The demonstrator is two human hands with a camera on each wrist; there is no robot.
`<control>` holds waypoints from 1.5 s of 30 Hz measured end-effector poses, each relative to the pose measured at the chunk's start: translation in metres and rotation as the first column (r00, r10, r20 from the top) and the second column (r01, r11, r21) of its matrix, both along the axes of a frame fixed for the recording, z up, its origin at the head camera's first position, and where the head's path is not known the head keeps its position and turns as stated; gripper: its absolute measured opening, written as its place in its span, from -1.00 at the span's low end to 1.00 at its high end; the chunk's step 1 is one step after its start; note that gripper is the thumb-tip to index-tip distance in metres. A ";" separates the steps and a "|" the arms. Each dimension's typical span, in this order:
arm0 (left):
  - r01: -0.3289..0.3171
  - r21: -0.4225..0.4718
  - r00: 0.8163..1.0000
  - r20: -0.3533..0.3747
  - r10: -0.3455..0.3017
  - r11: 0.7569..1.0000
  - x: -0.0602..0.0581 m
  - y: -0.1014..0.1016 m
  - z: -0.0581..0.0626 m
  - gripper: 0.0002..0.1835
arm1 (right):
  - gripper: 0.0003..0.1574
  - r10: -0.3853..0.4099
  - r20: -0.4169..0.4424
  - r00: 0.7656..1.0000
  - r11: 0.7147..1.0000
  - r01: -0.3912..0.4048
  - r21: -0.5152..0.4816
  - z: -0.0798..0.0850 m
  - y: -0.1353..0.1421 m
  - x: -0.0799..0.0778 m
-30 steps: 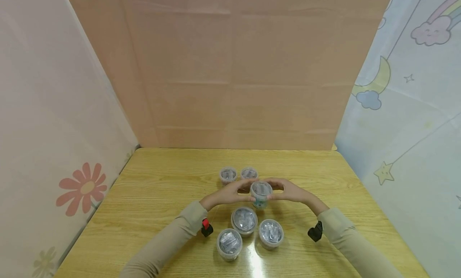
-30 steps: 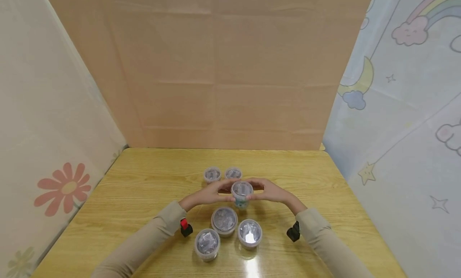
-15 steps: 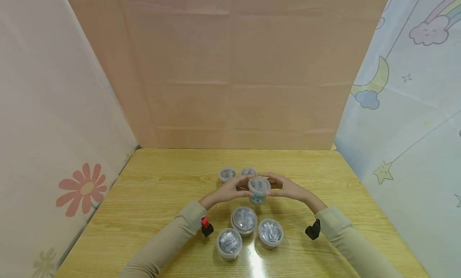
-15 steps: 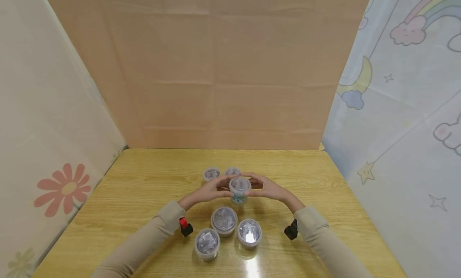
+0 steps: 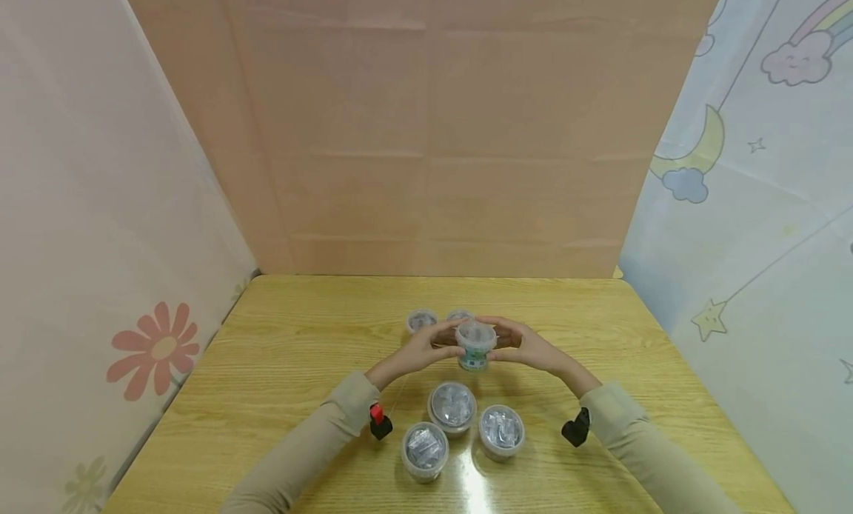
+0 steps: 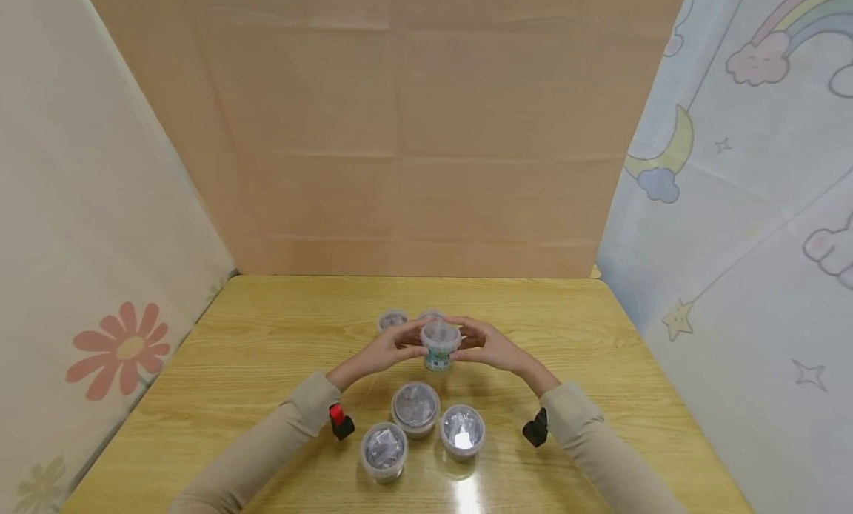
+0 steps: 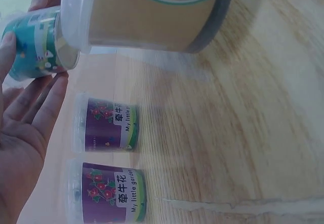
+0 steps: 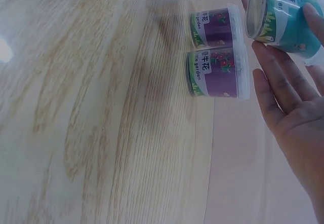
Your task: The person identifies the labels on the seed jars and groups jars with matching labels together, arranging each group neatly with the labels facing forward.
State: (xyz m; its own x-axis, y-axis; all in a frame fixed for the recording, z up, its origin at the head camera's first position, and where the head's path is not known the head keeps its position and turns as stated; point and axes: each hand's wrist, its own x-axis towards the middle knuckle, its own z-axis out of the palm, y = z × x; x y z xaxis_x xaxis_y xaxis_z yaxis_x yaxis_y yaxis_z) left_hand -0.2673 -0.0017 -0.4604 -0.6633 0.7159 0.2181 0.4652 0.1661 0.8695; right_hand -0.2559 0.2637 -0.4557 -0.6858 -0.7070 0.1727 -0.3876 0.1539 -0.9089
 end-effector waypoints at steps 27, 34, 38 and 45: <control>-0.112 0.042 0.994 0.017 0.111 0.993 0.014 -0.013 0.026 -0.36 | -0.34 -0.068 0.068 0.995 0.996 0.072 -0.049 0.005 -0.019 0.000; -0.137 0.085 0.991 0.017 0.136 0.987 -0.001 -0.016 -0.002 -0.41 | -0.35 -0.080 0.073 0.994 0.995 0.084 -0.055 0.005 -0.026 0.000; -0.147 0.088 0.989 0.026 0.145 0.985 -0.002 -0.018 -0.005 -0.42 | -0.36 -0.088 0.075 0.993 0.995 0.092 -0.050 0.007 -0.030 0.002; -0.179 0.049 0.983 0.055 0.176 0.983 -0.001 -0.022 -0.004 -0.39 | -0.36 -0.099 0.077 0.992 0.994 0.103 -0.047 0.007 -0.034 0.003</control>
State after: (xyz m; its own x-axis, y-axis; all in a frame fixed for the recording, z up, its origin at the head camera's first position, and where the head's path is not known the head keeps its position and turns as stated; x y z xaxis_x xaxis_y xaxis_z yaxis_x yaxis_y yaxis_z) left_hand -0.2686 -0.0242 -0.4648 -0.7899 0.5739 0.2161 0.3880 0.1949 0.9008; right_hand -0.2531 0.2298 -0.4489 -0.7656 -0.6250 0.1525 -0.3031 0.1415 -0.9424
